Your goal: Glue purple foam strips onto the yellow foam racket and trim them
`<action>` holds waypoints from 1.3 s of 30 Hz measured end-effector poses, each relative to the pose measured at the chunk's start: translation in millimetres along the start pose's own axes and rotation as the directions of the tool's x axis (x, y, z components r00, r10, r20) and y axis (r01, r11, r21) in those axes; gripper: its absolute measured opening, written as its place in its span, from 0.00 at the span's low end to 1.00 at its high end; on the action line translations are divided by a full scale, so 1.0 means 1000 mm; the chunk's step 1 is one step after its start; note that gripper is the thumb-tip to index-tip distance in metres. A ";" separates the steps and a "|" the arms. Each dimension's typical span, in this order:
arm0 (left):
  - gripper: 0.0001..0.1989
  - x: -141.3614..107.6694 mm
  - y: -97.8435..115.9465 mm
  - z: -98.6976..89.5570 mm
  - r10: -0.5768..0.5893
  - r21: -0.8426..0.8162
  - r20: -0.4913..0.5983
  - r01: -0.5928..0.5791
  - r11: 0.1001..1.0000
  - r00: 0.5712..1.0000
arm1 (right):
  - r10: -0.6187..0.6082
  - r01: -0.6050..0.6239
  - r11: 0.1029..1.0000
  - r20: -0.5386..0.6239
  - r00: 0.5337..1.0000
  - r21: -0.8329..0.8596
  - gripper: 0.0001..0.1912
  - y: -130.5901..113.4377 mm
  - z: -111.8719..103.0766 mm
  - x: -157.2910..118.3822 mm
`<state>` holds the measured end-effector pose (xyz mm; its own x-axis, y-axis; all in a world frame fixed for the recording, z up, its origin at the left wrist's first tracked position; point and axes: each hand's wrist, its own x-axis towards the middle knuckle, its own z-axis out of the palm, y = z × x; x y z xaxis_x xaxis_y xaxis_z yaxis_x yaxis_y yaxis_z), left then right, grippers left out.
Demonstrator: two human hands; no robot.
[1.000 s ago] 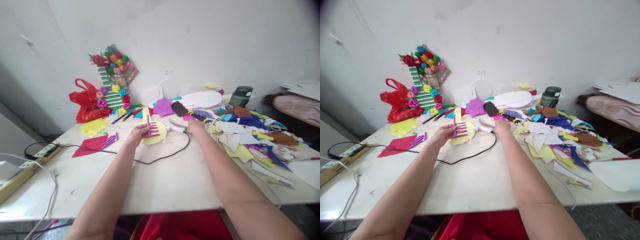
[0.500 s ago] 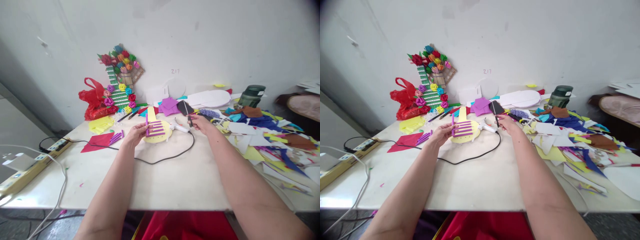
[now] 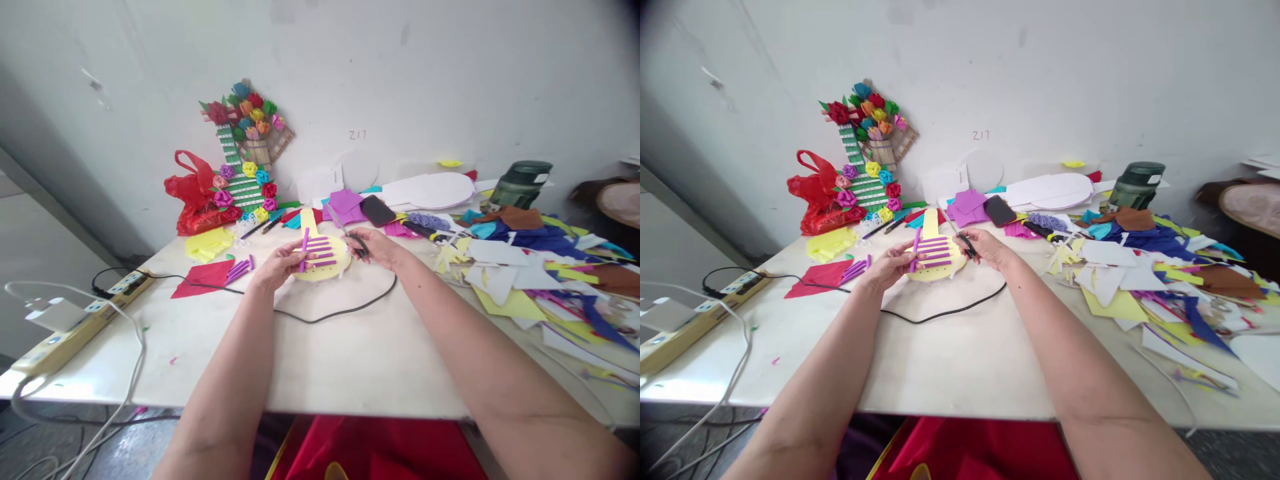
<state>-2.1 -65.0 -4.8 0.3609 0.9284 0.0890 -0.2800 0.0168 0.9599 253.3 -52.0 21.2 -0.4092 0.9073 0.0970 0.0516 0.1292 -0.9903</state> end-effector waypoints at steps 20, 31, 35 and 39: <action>0.28 -0.004 0.004 0.007 -0.052 0.015 0.090 0.051 0.999 0.995 | 0.088 -0.026 0.967 0.238 0.967 -0.254 0.12 -0.001 0.002 -0.003; 0.27 -0.004 0.005 0.008 -0.086 0.079 0.147 0.075 0.994 0.985 | 0.094 -0.007 0.923 0.207 0.974 -0.384 0.15 -0.007 0.014 -0.002; 0.26 -0.002 0.004 0.005 -0.094 0.103 0.164 0.078 0.992 0.982 | 0.077 0.017 0.921 0.225 0.971 -0.389 0.17 -0.004 0.013 0.000; 0.26 -0.001 0.003 0.003 -0.089 0.113 0.178 0.069 0.991 0.980 | 0.082 0.016 0.920 0.233 0.969 -0.393 0.18 -0.004 0.013 0.000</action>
<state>-0.1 -67.4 -1.6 0.5366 0.8424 0.0494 -0.1520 0.0389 0.9876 240.8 -57.8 23.7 -0.6046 0.7964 -0.0108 0.3984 0.2906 -0.8699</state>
